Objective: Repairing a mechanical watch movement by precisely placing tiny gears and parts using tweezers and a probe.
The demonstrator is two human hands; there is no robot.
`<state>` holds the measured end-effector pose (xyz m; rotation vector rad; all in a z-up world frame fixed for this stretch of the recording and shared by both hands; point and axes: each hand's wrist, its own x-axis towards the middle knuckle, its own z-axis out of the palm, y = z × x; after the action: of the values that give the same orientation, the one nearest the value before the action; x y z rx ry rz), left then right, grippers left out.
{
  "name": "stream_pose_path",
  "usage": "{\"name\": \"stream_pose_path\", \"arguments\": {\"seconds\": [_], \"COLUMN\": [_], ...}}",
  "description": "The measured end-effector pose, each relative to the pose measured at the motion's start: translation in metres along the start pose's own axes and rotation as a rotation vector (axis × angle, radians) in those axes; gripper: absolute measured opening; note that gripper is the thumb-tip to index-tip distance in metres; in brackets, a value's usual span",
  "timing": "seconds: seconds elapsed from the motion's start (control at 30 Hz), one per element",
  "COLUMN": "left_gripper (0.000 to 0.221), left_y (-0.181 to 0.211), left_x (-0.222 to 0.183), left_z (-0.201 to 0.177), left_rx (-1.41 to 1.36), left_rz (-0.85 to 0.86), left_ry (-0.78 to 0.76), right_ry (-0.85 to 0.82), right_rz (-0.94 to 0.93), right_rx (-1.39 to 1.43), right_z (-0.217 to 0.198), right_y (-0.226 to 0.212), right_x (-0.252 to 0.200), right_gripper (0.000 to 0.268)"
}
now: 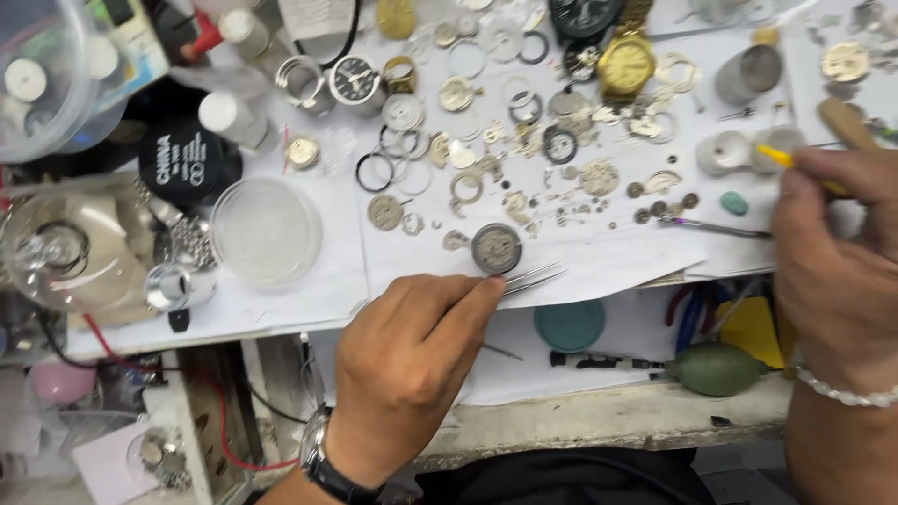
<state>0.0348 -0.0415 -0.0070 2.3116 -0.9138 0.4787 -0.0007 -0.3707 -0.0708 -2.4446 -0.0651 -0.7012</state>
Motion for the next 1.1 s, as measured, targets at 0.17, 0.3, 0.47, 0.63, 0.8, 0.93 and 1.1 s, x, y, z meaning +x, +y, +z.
{"name": "stream_pose_path", "arguments": {"seconds": [0.17,0.3,0.47,0.63,0.8,0.93,1.1], "left_gripper": [0.013,0.012,0.013,0.016,0.016,0.019,0.014], "left_y": [-0.003,-0.002,-0.002,-0.003,-0.004,-0.004,-0.003], "left_x": [-0.005,-0.004,-0.004,-0.007,-0.006,-0.008,-0.005], "left_z": [0.001,0.002,0.001,0.001,0.001,0.001,0.000], "left_rx": [0.036,0.033,0.032,0.004,-0.004,-0.005,0.002], "left_rz": [-0.018,-0.012,-0.012,-0.030,-0.030,-0.036,-0.035], "left_ry": [-0.022,-0.022,-0.015,-0.040,-0.029,-0.039,-0.025], "right_ry": [-0.042,-0.040,-0.058,-0.059,-0.055,-0.051,-0.073], "right_rz": [-0.040,-0.065,-0.067,-0.008,0.008,0.010,-0.037], "right_rx": [-0.016,-0.019,-0.053,-0.022,-0.020,-0.019,-0.045], "right_z": [-0.001,0.000,-0.001,0.000,0.002,0.003,0.005], "right_y": [-0.006,-0.005,-0.007,-0.004,-0.005,-0.001,0.006], "right_x": [0.007,0.009,0.009,0.007,0.007,0.004,0.005], "right_gripper": [0.009,0.008,0.009,0.010,0.010,0.010,0.013]}}
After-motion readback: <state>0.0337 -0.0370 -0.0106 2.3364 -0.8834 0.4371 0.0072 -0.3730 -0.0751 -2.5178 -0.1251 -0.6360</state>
